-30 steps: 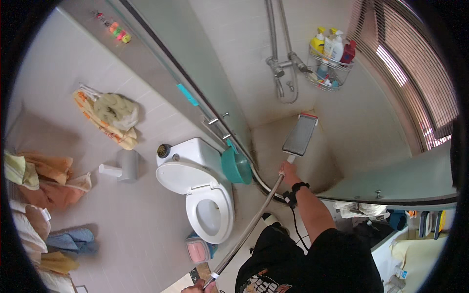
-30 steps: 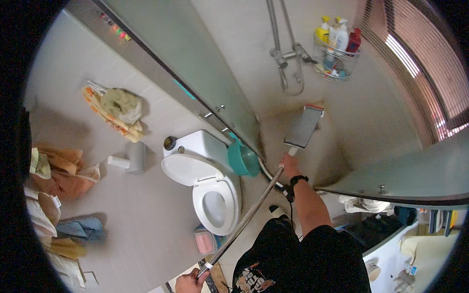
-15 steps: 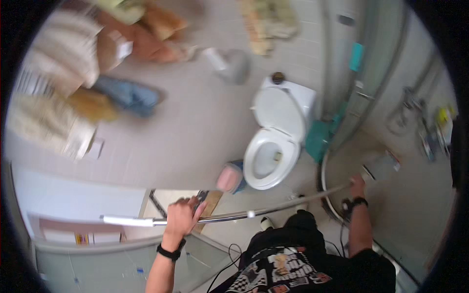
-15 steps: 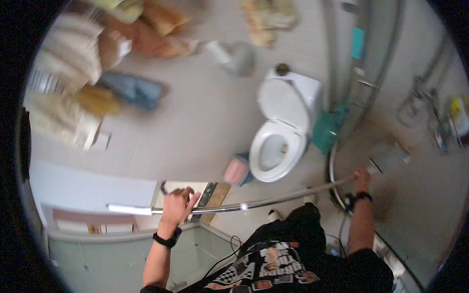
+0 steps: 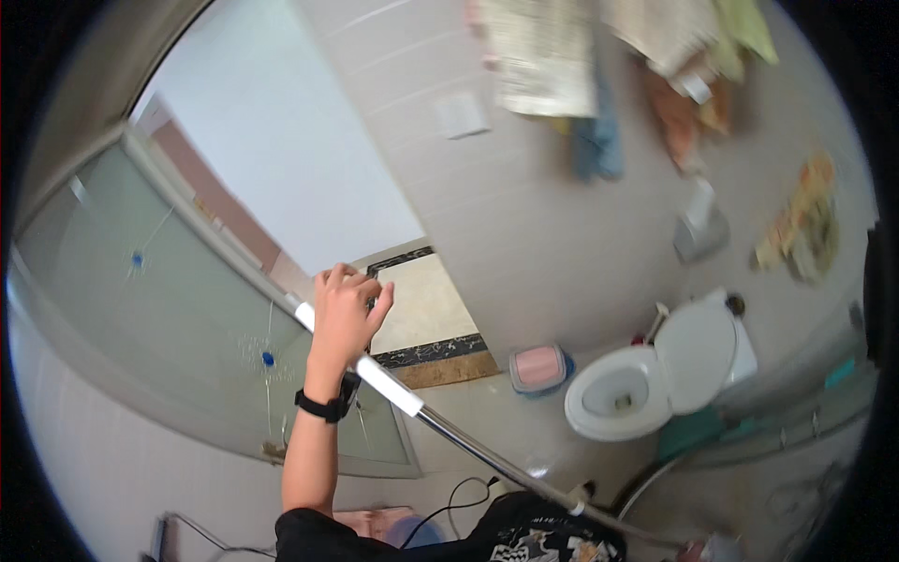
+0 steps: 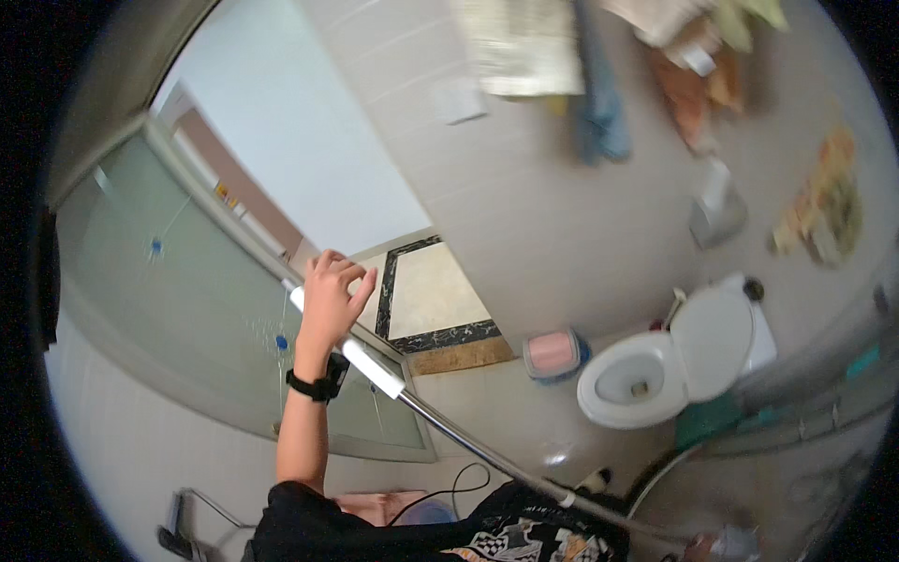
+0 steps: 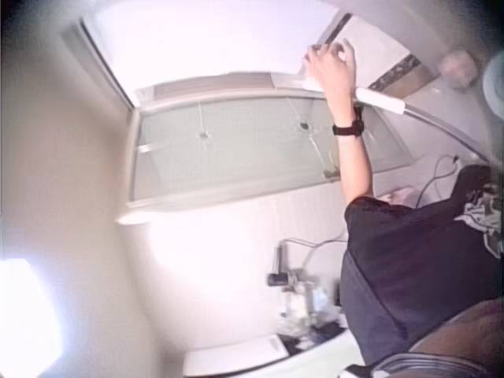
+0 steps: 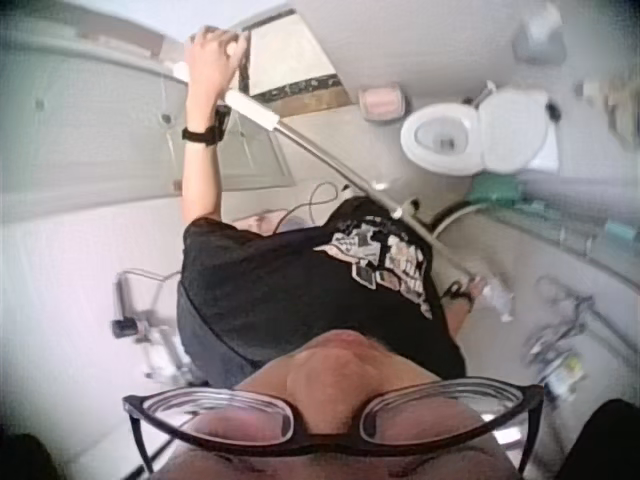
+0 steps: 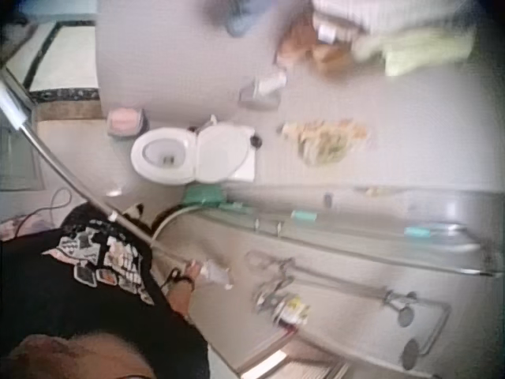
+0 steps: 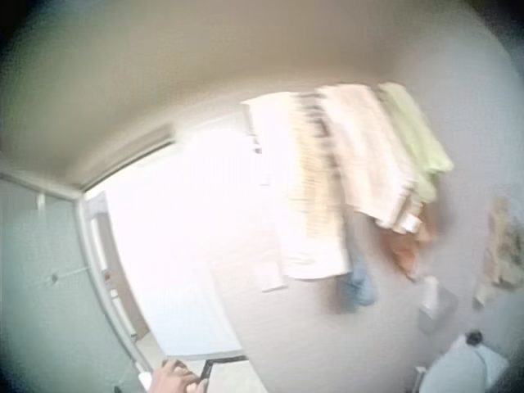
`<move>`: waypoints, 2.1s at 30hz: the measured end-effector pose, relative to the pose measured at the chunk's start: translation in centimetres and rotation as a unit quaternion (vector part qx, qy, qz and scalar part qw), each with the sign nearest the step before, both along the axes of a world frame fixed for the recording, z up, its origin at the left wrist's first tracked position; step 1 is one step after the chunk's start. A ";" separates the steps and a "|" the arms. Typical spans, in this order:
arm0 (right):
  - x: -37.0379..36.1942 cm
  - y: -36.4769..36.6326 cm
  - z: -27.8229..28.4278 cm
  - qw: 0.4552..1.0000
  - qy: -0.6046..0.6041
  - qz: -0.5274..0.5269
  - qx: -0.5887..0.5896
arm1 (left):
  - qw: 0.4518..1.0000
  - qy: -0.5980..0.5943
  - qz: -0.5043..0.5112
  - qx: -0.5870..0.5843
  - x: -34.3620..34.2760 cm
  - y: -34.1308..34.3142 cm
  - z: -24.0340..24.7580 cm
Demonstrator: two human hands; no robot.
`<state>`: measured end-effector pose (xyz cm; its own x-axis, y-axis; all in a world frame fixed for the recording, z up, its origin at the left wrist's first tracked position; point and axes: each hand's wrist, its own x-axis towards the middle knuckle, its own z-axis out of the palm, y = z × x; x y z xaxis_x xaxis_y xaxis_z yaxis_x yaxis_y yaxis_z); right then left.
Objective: Mopping the floor of a hallway and then moving into a bathroom shower area.
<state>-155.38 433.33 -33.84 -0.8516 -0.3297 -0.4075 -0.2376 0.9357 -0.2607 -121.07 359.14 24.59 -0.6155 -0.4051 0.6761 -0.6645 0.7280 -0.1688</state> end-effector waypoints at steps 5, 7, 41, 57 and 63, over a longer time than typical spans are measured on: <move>3.1 -9.2 5.4 0.995 -0.063 -0.075 0.007 | 0.994 0.018 0.087 0.068 9.2 -4.4 -0.7; 4.0 -12.0 7.2 0.995 -0.077 -0.062 0.006 | 0.986 0.004 0.138 0.094 12.6 -5.9 -1.5; 16.0 -41.8 0.3 0.956 -0.108 0.178 0.207 | 0.851 0.362 0.308 0.222 25.2 -41.8 -9.4; 18.7 -106.7 2.0 0.926 -0.229 0.298 -0.028 | 0.872 0.235 0.385 0.190 23.2 -73.5 -9.3; 22.6 -120.2 4.3 0.914 -0.250 0.315 -0.052 | 0.879 0.213 0.365 0.221 25.2 -85.0 -12.7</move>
<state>-132.81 313.10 -29.56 -0.1953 -0.7494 -0.6326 -0.5475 0.6185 -0.5637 -95.90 274.13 11.93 0.1880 -0.8683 0.4590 -0.9164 0.0130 0.4001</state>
